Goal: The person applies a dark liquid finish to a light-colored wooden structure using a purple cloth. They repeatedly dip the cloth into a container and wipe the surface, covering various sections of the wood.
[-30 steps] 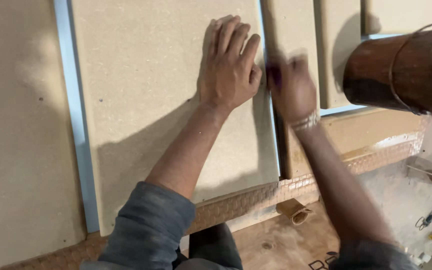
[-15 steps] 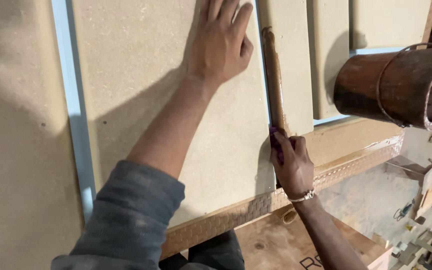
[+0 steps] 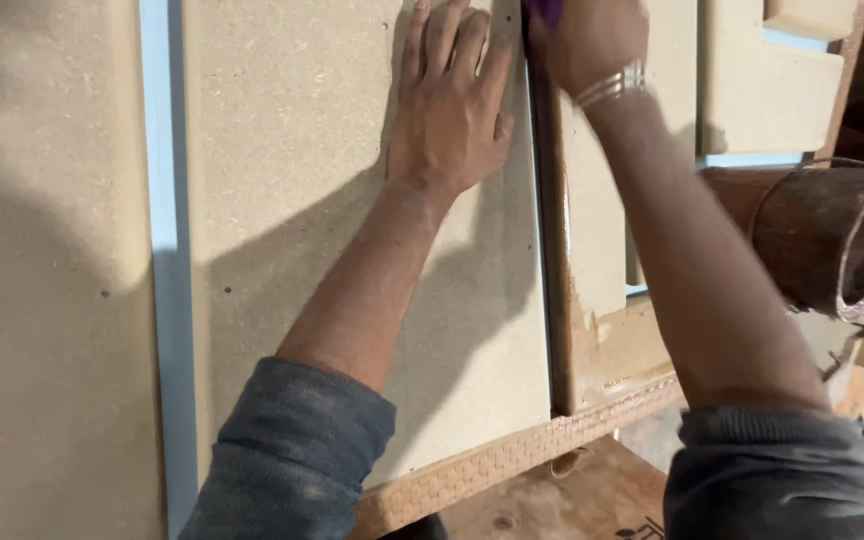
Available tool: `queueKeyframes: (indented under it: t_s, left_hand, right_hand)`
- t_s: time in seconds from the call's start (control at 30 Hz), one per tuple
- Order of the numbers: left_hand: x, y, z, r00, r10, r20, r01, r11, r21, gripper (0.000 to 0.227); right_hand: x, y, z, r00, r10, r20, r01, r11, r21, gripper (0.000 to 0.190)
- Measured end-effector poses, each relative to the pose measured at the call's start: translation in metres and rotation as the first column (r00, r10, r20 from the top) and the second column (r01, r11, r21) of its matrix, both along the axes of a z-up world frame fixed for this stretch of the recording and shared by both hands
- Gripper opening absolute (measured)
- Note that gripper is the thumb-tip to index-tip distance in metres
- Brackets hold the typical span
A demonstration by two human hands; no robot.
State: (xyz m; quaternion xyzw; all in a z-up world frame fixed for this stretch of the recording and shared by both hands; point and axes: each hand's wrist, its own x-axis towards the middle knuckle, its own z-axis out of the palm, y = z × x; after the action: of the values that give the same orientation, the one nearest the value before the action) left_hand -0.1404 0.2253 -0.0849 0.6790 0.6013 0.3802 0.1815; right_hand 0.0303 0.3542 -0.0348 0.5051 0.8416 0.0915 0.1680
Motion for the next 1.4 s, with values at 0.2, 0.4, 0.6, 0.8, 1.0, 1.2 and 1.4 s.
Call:
queueKeyframes:
  t_s: [0.2,0.4,0.6,0.8,1.0,1.2,1.4]
  left_hand:
    - [-0.002,0.006,0.008,1.000,0.013,-0.013,-0.013,0.999,-0.031,0.055]
    - [-0.006,0.007,0.015,1.000,0.015,-0.016,-0.016,0.996,-0.093,0.054]
    - [-0.007,0.008,0.014,1.000,0.011,-0.021,-0.013,0.995,-0.099,0.060]
    - [-0.003,0.007,0.011,1.000,0.017,0.003,-0.017,0.994,-0.103,0.056]
    - [-0.005,0.004,0.019,0.999,0.030,-0.032,-0.033,0.994,-0.102,0.053]
    - [-0.005,0.011,0.011,0.997,-0.009,-0.082,0.011,1.000,0.019,0.049]
    - [-0.006,0.001,0.024,0.998,-0.010,-0.060,0.016,0.996,0.093,0.046]
  right_hand:
    - [0.012,-0.207,0.071,0.988,-0.154,-0.014,0.153,0.986,-0.068,0.043]
    - [0.021,-0.172,0.057,0.995,-0.067,-0.068,0.066,0.998,-0.011,0.033]
    - [-0.005,0.072,-0.036,0.991,0.111,0.068,-0.122,0.974,0.190,0.036]
    - [-0.021,0.096,-0.030,0.994,0.019,0.107,-0.028,0.996,0.082,0.043]
    - [0.001,-0.093,0.034,0.992,-0.121,0.036,0.122,0.992,-0.036,0.062]
    - [0.075,-0.208,0.125,0.538,-0.690,-0.485,0.327,0.701,-0.634,0.052]
    - [0.198,-0.249,0.296,-0.345,-0.675,-0.652,0.394,0.527,-0.753,0.043]
